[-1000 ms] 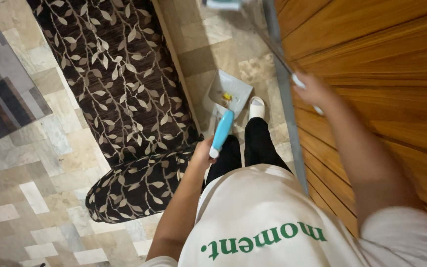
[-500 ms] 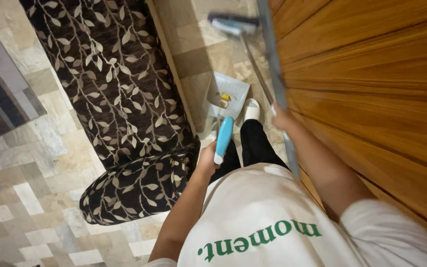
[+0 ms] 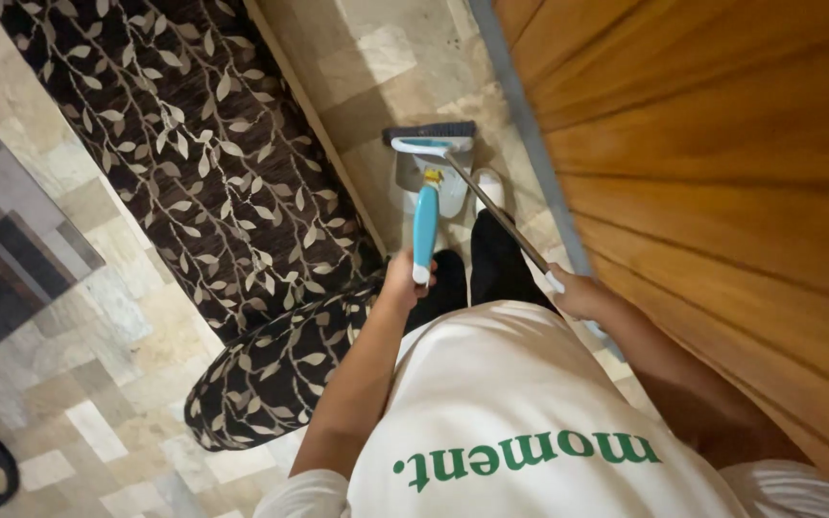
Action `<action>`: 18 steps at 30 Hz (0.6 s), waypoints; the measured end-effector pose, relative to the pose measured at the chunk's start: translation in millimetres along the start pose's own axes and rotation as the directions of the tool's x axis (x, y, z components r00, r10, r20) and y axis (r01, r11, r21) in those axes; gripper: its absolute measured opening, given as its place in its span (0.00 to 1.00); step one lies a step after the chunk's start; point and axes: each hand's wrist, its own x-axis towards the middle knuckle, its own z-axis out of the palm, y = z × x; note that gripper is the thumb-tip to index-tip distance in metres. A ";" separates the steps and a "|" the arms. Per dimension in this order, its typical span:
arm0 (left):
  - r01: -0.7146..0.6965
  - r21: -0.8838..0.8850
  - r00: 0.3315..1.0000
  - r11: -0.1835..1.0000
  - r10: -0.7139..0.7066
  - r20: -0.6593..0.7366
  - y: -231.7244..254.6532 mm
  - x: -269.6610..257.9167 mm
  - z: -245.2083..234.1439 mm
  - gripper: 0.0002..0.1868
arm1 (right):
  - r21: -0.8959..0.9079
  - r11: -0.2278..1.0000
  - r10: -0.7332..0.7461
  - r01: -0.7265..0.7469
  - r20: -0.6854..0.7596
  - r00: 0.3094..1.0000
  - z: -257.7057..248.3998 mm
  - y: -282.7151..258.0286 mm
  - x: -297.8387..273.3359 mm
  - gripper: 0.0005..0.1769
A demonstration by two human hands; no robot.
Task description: Sweeping the floor with a broom and dustpan, and then dusting furniture with a colorful duster.
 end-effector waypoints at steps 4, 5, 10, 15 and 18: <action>-0.004 0.046 1.000 0.999 0.003 0.026 11.8 -21.3 0.4 0.17 | 0.144 0.989 0.022 -0.022 0.002 1.000 -19.4 -29.7 -63.9 0.38; -0.006 0.040 0.999 0.999 0.004 0.033 10.4 -21.7 -0.8 0.18 | 0.190 0.982 0.018 -0.019 0.004 1.000 -31.5 -40.2 -86.3 0.37; 0.005 0.054 0.995 0.999 -0.011 0.102 -4.8 -6.4 -12.6 0.17 | 0.394 0.919 0.014 0.018 -0.078 0.997 -51.3 -15.4 -113.5 0.34; -0.074 0.148 0.991 0.986 0.056 0.123 -10.3 -51.3 -9.8 0.15 | 0.379 0.910 -0.086 0.165 -0.216 0.973 -79.8 -29.5 -142.8 0.33; -0.085 0.128 0.989 0.988 0.069 0.132 -29.4 -61.1 1.9 0.13 | 0.061 0.952 -0.264 0.299 -0.331 0.906 -72.1 2.3 -67.9 0.31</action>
